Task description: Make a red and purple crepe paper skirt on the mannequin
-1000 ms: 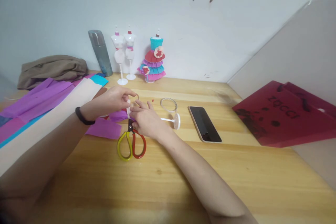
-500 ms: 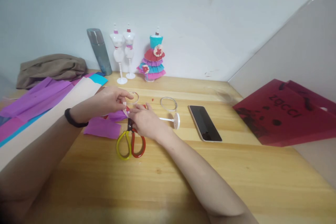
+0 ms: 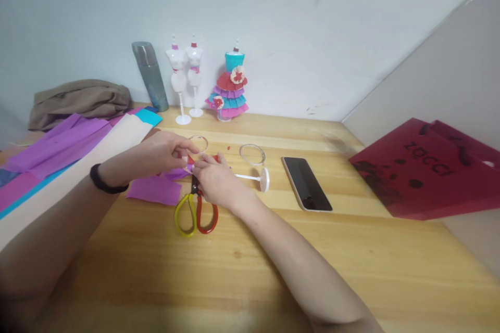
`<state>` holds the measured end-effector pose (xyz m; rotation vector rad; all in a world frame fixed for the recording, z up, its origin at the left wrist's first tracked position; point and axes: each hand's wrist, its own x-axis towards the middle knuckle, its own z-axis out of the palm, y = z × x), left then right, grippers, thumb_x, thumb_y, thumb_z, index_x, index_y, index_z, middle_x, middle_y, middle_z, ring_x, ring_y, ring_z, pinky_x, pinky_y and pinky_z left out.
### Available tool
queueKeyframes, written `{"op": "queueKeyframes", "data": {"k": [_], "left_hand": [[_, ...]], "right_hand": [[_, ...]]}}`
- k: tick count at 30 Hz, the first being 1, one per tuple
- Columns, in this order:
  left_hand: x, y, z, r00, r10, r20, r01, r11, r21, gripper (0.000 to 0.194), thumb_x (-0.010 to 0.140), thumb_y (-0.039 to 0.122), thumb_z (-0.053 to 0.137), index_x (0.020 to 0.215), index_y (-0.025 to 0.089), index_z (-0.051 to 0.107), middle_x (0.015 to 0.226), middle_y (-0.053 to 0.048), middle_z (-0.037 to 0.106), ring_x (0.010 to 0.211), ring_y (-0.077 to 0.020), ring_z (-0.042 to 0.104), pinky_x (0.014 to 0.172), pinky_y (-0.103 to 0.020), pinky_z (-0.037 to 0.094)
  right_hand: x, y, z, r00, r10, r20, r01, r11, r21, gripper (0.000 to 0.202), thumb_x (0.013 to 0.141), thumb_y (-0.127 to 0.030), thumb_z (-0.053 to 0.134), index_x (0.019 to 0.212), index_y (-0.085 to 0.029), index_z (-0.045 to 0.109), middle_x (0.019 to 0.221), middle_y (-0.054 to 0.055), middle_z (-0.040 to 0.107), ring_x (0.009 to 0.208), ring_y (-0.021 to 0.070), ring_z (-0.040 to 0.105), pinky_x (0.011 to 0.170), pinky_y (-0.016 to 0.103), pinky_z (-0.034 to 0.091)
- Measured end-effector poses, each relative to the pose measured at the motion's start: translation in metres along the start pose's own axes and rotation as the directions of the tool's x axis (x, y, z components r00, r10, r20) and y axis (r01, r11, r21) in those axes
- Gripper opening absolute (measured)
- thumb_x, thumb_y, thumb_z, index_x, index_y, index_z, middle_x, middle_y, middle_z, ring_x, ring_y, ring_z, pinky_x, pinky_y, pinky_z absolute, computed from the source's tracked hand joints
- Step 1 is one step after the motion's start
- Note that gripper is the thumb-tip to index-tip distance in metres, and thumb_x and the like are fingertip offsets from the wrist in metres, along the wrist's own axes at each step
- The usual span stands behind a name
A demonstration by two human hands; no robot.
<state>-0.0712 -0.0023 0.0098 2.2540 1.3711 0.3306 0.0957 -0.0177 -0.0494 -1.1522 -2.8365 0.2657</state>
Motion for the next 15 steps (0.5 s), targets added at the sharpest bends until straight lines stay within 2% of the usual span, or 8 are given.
{"op": "queueKeyframes", "data": {"k": [4, 8, 12, 15], "left_hand": [[0.016, -0.008, -0.003, 0.997, -0.063, -0.034, 0.060, 0.995, -0.079, 0.040, 0.068, 0.003, 0.057, 0.106, 0.011, 0.069, 0.067, 0.001, 0.060, 0.060, -0.0098, 0.052, 0.056, -0.020, 0.038], [0.030, -0.016, -0.005, 0.997, -0.077, -0.025, 0.075, 0.994, -0.086, 0.044, 0.068, 0.002, 0.056, 0.109, 0.009, 0.068, 0.066, 0.002, 0.058, 0.055, -0.0086, 0.047, 0.050, -0.020, 0.034], [0.034, -0.021, -0.006, 0.997, -0.072, -0.040, 0.067, 0.992, -0.103, 0.038, 0.067, 0.004, 0.059, 0.104, 0.010, 0.070, 0.065, 0.002, 0.057, 0.055, -0.0087, 0.047, 0.050, -0.020, 0.034], [0.034, -0.024, -0.006, 0.996, -0.086, -0.013, 0.082, 0.979, -0.186, 0.037, 0.070, 0.005, 0.059, 0.105, 0.011, 0.068, 0.061, 0.003, 0.055, 0.052, -0.0083, 0.047, 0.049, -0.019, 0.033]], "right_hand": [[0.000, 0.000, 0.002, 1.000, -0.016, -0.008, 0.016, 1.000, -0.025, 0.026, 0.083, -0.007, 0.053, 0.106, -0.016, 0.064, 0.117, 0.012, 0.065, 0.124, 0.0294, 0.045, 0.101, 0.050, 0.032], [0.001, 0.002, 0.003, 0.999, -0.037, -0.017, 0.036, 0.999, -0.032, 0.029, 0.081, -0.007, 0.055, 0.107, -0.015, 0.064, 0.121, 0.013, 0.062, 0.124, 0.0283, 0.045, 0.100, 0.047, 0.031], [0.001, 0.003, 0.005, 0.999, -0.042, -0.018, 0.042, 0.999, -0.007, 0.028, 0.081, -0.008, 0.056, 0.107, -0.015, 0.065, 0.118, 0.013, 0.062, 0.124, 0.0277, 0.045, 0.099, 0.046, 0.031], [0.001, 0.004, 0.006, 0.998, -0.038, -0.041, 0.039, 0.999, 0.016, 0.025, 0.081, -0.009, 0.057, 0.104, -0.015, 0.066, 0.117, 0.013, 0.060, 0.122, 0.0266, 0.045, 0.099, 0.043, 0.032]]}}
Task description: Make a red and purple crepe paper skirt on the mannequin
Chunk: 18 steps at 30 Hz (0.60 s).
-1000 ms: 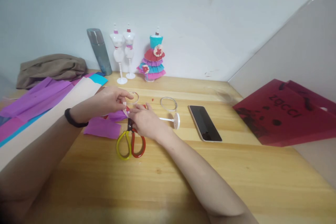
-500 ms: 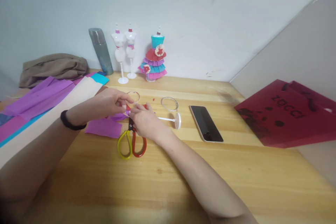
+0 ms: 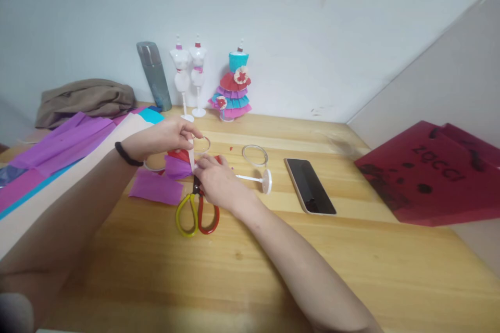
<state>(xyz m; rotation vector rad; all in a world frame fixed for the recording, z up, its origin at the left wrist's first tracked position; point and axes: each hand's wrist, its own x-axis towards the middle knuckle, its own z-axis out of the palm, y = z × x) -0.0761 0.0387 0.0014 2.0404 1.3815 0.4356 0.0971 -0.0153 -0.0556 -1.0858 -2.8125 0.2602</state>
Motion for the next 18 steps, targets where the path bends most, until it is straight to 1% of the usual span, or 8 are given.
{"op": "queueKeyframes", "data": {"k": [3, 8, 13, 18], "left_hand": [[0.003, -0.001, 0.000, 0.999, -0.018, 0.032, 0.020, 0.998, -0.062, 0.036, 0.071, 0.004, 0.058, 0.105, 0.011, 0.068, 0.059, 0.004, 0.055, 0.049, -0.0076, 0.047, 0.048, -0.019, 0.033], [0.012, 0.000, 0.000, 0.999, -0.025, 0.025, 0.026, 0.999, -0.020, 0.034, 0.069, 0.002, 0.059, 0.100, 0.012, 0.069, 0.057, 0.005, 0.054, 0.046, -0.0062, 0.042, 0.047, -0.019, 0.033], [0.020, -0.004, 0.002, 0.998, -0.056, 0.012, 0.056, 0.998, -0.009, 0.036, 0.068, 0.004, 0.061, 0.102, 0.013, 0.068, 0.061, 0.005, 0.055, 0.046, -0.0058, 0.044, 0.045, -0.019, 0.033], [0.029, -0.010, 0.008, 0.998, -0.061, 0.015, 0.062, 0.997, -0.039, 0.038, 0.067, 0.001, 0.061, 0.103, 0.011, 0.068, 0.066, 0.001, 0.061, 0.049, -0.0069, 0.048, 0.048, -0.020, 0.037]], "right_hand": [[0.000, 0.000, -0.001, 1.000, 0.017, -0.005, -0.017, 1.000, -0.004, 0.023, 0.080, -0.009, 0.059, 0.102, -0.015, 0.067, 0.120, 0.013, 0.056, 0.119, 0.0254, 0.047, 0.098, 0.041, 0.032], [0.000, -0.001, -0.002, 1.000, 0.012, 0.023, -0.011, 1.000, -0.029, 0.021, 0.084, -0.011, 0.058, 0.103, -0.015, 0.067, 0.116, 0.013, 0.058, 0.117, 0.0247, 0.048, 0.097, 0.040, 0.032], [0.000, -0.002, -0.003, 0.999, 0.016, 0.036, -0.014, 0.998, -0.055, 0.021, 0.087, -0.013, 0.056, 0.106, -0.016, 0.066, 0.112, 0.013, 0.059, 0.115, 0.0247, 0.049, 0.097, 0.039, 0.032], [0.000, -0.003, -0.003, 0.999, 0.009, 0.051, -0.005, 0.998, -0.069, 0.021, 0.088, -0.014, 0.056, 0.106, -0.016, 0.065, 0.109, 0.013, 0.061, 0.113, 0.0246, 0.051, 0.096, 0.037, 0.032]]}}
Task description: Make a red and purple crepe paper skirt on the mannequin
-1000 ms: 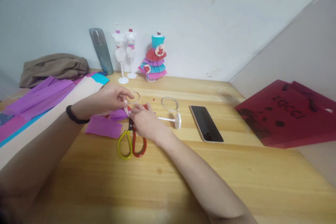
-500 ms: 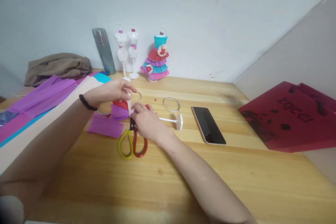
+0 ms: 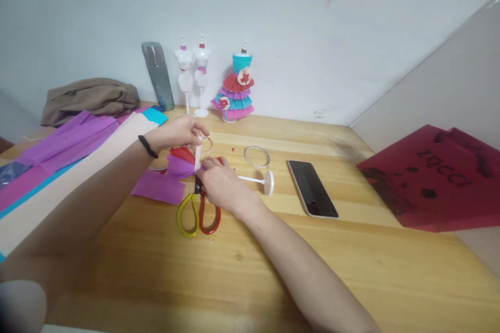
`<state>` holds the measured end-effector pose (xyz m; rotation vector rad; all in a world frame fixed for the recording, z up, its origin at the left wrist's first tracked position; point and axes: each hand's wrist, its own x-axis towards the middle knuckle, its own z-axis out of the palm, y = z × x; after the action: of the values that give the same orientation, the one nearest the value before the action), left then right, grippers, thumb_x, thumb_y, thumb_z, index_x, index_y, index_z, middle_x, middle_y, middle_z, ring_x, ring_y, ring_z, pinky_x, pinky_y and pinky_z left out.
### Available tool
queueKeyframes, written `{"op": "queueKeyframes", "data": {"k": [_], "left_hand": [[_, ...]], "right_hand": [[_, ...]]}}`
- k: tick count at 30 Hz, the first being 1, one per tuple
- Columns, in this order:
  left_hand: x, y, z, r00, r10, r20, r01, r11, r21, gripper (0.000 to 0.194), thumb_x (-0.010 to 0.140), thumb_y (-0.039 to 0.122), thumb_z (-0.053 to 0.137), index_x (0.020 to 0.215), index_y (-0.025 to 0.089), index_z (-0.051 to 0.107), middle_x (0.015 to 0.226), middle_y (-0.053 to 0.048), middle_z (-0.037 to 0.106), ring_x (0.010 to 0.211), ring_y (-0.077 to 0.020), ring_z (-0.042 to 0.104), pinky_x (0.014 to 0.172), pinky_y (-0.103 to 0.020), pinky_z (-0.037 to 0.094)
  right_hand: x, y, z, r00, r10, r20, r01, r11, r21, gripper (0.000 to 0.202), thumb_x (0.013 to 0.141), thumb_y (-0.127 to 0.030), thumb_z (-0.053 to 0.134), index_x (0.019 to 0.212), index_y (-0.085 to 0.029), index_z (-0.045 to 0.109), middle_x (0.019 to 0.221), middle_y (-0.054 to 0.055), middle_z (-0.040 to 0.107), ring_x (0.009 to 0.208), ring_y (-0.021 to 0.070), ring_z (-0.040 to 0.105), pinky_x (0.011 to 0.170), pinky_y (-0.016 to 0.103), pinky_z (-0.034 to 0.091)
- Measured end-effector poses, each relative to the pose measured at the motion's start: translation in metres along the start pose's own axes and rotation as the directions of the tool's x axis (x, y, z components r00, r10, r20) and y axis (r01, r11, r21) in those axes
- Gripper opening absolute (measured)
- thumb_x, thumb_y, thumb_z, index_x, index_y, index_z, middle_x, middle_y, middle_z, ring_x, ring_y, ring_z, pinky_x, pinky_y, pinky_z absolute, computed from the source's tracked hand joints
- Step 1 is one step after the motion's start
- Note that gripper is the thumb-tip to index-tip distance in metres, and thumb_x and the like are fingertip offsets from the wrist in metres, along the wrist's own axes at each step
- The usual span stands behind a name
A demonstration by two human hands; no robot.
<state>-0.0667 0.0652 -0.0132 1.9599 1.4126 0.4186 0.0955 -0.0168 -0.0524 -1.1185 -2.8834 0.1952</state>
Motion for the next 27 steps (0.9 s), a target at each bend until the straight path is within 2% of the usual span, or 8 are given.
{"op": "queueKeyframes", "data": {"k": [3, 9, 16, 20, 27], "left_hand": [[0.009, -0.003, 0.006, 1.000, -0.025, -0.003, 0.025, 0.999, -0.031, 0.038, 0.068, -0.001, 0.060, 0.104, 0.008, 0.067, 0.067, 0.000, 0.063, 0.050, -0.0080, 0.049, 0.048, -0.020, 0.038], [0.028, -0.011, 0.018, 0.999, -0.023, 0.043, 0.022, 1.000, 0.010, 0.036, 0.069, 0.001, 0.060, 0.104, 0.009, 0.067, 0.064, 0.001, 0.060, 0.050, -0.0073, 0.048, 0.047, -0.018, 0.037], [0.039, -0.019, 0.030, 0.995, -0.036, 0.094, 0.035, 0.999, 0.015, 0.036, 0.066, 0.000, 0.061, 0.100, 0.007, 0.068, 0.062, -0.001, 0.060, 0.048, -0.0090, 0.047, 0.047, -0.021, 0.039], [0.040, -0.020, 0.030, 0.992, -0.031, 0.119, 0.033, 0.999, -0.017, 0.036, 0.065, 0.001, 0.061, 0.100, 0.008, 0.068, 0.062, 0.000, 0.060, 0.047, -0.0089, 0.047, 0.047, -0.021, 0.039], [0.038, -0.013, 0.023, 0.982, 0.032, 0.187, -0.011, 0.994, -0.109, 0.037, 0.065, 0.001, 0.061, 0.100, 0.011, 0.068, 0.057, 0.004, 0.055, 0.044, -0.0067, 0.044, 0.045, -0.020, 0.035]], "right_hand": [[0.001, 0.000, 0.001, 1.000, 0.000, 0.000, 0.000, 1.000, -0.015, 0.018, 0.088, -0.016, 0.056, 0.103, -0.015, 0.066, 0.107, 0.013, 0.062, 0.110, 0.0242, 0.052, 0.095, 0.036, 0.033], [0.002, 0.001, 0.002, 1.000, -0.028, -0.015, 0.028, 1.000, -0.014, 0.018, 0.090, -0.016, 0.054, 0.103, -0.015, 0.065, 0.104, 0.013, 0.062, 0.107, 0.0240, 0.053, 0.093, 0.036, 0.035], [0.001, -0.001, 0.001, 1.000, 0.025, -0.014, -0.025, 0.999, 0.043, 0.016, 0.090, -0.015, 0.053, 0.098, -0.015, 0.067, 0.106, 0.013, 0.059, 0.095, 0.0215, 0.056, 0.087, 0.034, 0.039], [-0.001, -0.002, 0.000, 0.998, 0.055, -0.007, -0.055, 0.996, 0.076, 0.014, 0.088, -0.014, 0.054, 0.095, -0.016, 0.066, 0.108, 0.012, 0.058, 0.090, 0.0202, 0.056, 0.083, 0.034, 0.041], [-0.001, 0.000, 0.001, 0.998, 0.062, -0.009, -0.060, 0.988, 0.144, 0.015, 0.087, -0.012, 0.055, 0.096, -0.017, 0.066, 0.108, 0.011, 0.059, 0.094, 0.0208, 0.055, 0.084, 0.034, 0.041]]}}
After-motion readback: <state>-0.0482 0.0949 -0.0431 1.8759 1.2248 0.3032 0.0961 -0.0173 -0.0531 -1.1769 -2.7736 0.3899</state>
